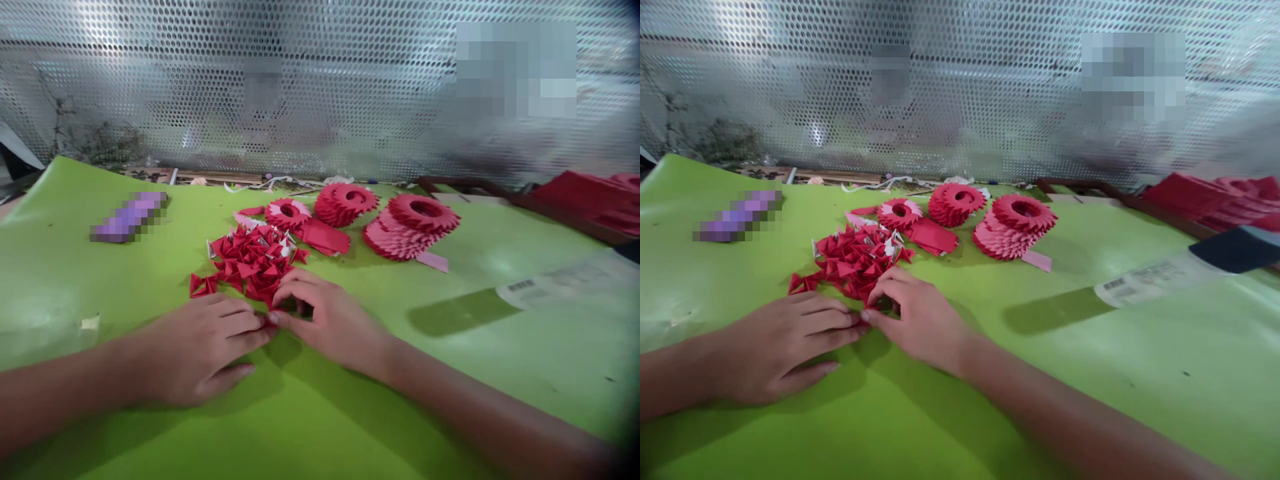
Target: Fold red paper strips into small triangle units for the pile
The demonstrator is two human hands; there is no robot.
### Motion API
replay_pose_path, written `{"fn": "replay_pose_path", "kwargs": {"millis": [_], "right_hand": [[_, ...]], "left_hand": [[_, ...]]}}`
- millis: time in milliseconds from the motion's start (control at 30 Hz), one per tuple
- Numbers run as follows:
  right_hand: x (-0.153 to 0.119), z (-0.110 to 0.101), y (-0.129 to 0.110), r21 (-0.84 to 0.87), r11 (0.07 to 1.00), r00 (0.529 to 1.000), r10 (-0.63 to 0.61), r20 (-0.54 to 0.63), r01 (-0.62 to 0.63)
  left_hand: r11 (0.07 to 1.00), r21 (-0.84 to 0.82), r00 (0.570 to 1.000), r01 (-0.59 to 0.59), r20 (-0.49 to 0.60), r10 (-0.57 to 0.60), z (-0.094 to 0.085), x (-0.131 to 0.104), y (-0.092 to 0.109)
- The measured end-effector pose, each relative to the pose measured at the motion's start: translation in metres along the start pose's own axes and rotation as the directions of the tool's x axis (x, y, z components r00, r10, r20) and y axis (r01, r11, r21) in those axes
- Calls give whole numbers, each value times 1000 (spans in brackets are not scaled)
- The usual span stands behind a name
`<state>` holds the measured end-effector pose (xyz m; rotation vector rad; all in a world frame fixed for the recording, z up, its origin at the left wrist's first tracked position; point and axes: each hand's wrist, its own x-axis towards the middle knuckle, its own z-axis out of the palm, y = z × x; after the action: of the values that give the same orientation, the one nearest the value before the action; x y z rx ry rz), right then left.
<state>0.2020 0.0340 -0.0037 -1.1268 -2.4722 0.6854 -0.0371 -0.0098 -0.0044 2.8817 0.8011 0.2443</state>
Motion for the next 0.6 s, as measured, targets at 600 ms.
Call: {"fn": "replay_pose_path", "kwargs": {"millis": [600], "right_hand": [[-10, 1, 8, 34, 999, 1000, 2, 22, -2]], "left_hand": [[994, 74, 983, 84, -167, -70, -1, -4, -3]]}}
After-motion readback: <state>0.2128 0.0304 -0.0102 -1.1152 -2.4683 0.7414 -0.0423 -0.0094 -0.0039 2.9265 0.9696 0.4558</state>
